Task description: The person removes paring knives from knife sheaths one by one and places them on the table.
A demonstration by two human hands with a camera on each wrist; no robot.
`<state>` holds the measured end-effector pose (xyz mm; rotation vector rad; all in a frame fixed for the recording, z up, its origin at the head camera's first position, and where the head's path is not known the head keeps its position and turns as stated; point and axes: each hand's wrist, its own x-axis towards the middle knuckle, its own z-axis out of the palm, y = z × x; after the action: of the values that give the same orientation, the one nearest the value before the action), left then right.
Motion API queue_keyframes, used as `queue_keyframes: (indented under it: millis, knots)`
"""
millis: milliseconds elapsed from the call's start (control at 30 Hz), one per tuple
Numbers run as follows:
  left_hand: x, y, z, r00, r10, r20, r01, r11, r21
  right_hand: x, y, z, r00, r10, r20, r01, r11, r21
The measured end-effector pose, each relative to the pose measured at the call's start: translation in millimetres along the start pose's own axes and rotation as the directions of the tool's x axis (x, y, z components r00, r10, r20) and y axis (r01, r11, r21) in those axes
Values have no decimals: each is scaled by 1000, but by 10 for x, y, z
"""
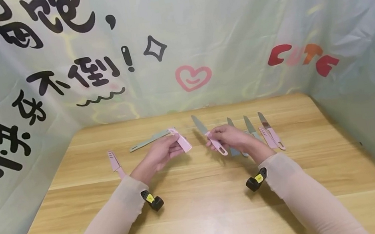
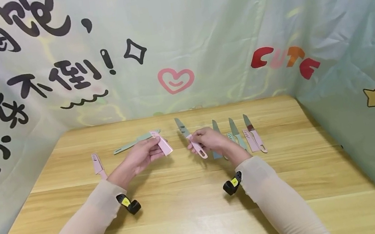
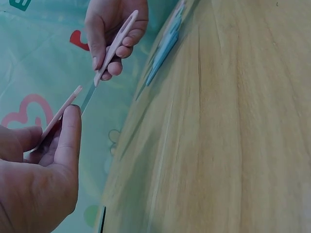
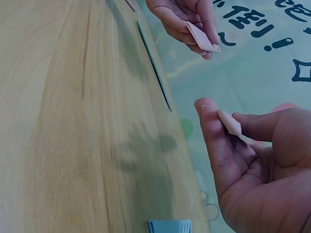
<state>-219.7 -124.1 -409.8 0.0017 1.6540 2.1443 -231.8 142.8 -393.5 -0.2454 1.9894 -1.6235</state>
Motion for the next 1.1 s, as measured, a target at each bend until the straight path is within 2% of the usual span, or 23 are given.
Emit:
queue_keyframes:
  millis: [333, 567, 1100]
  knots:
    - [157, 3, 81, 1000, -19, -18, 20, 999, 42, 24, 2, -54, 999, 0, -53, 0, 1000, -12]
    - [238, -16, 149, 1000, -19, 13, 18, 995, 99, 31, 12, -96, 995, 9, -95, -10, 1000, -15]
    - [400, -106, 311, 998, -58, 21, 54, 984, 169, 21, 83, -140, 989, 27, -143, -38, 997, -70]
